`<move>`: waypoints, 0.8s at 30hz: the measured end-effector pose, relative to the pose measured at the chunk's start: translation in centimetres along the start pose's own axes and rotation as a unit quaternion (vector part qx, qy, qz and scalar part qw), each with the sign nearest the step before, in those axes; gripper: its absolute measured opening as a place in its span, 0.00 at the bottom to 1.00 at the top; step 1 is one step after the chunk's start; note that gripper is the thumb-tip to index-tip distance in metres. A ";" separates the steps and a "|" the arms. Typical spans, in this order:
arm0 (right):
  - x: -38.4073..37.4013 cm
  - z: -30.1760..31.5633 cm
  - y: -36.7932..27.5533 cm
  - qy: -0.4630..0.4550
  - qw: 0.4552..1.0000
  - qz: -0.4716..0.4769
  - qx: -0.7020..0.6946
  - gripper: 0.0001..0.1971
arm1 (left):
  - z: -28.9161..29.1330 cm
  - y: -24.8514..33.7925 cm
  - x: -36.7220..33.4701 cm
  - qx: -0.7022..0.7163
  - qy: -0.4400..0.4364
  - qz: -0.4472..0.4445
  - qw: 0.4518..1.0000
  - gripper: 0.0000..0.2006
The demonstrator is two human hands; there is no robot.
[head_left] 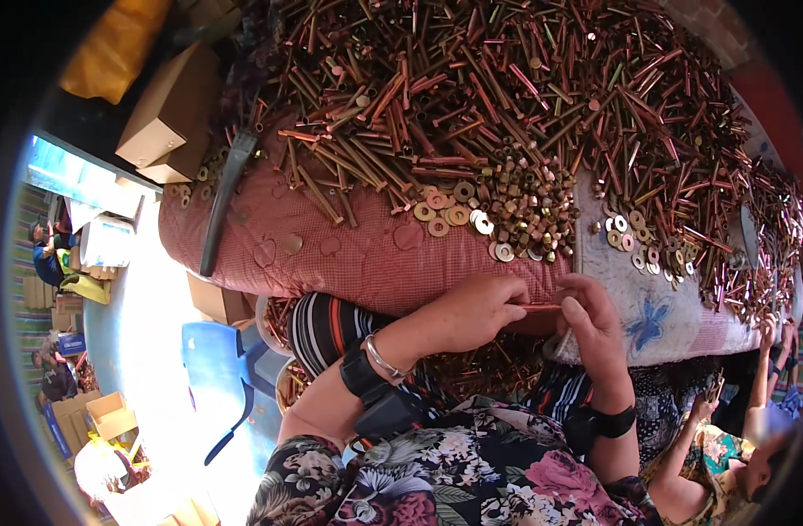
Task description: Assembling metal rods with washers and nuts.
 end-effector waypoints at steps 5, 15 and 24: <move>0.4 -1.2 1.4 -0.056 0.993 -0.010 0.104 0.04 | -1.3 0.2 1.2 -0.046 -0.098 0.043 0.993 0.08; -0.7 -0.2 -1.2 -0.036 0.988 0.044 0.147 0.06 | 2.7 1.7 0.4 -0.244 0.039 -0.068 0.967 0.10; -6.3 4.3 -2.3 0.139 0.966 0.162 0.142 0.03 | 11.8 1.8 -8.7 -0.440 0.349 -0.067 0.825 0.16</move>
Point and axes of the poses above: each hand's wrist, its own x-axis away from the middle knuckle, its own z-axis out of the back of the hand, y = z × x, the point moved 8 cm from there along -x, towards the middle knuckle, and after that the axes turned 9 degrees about y, right-handed, at the moved point
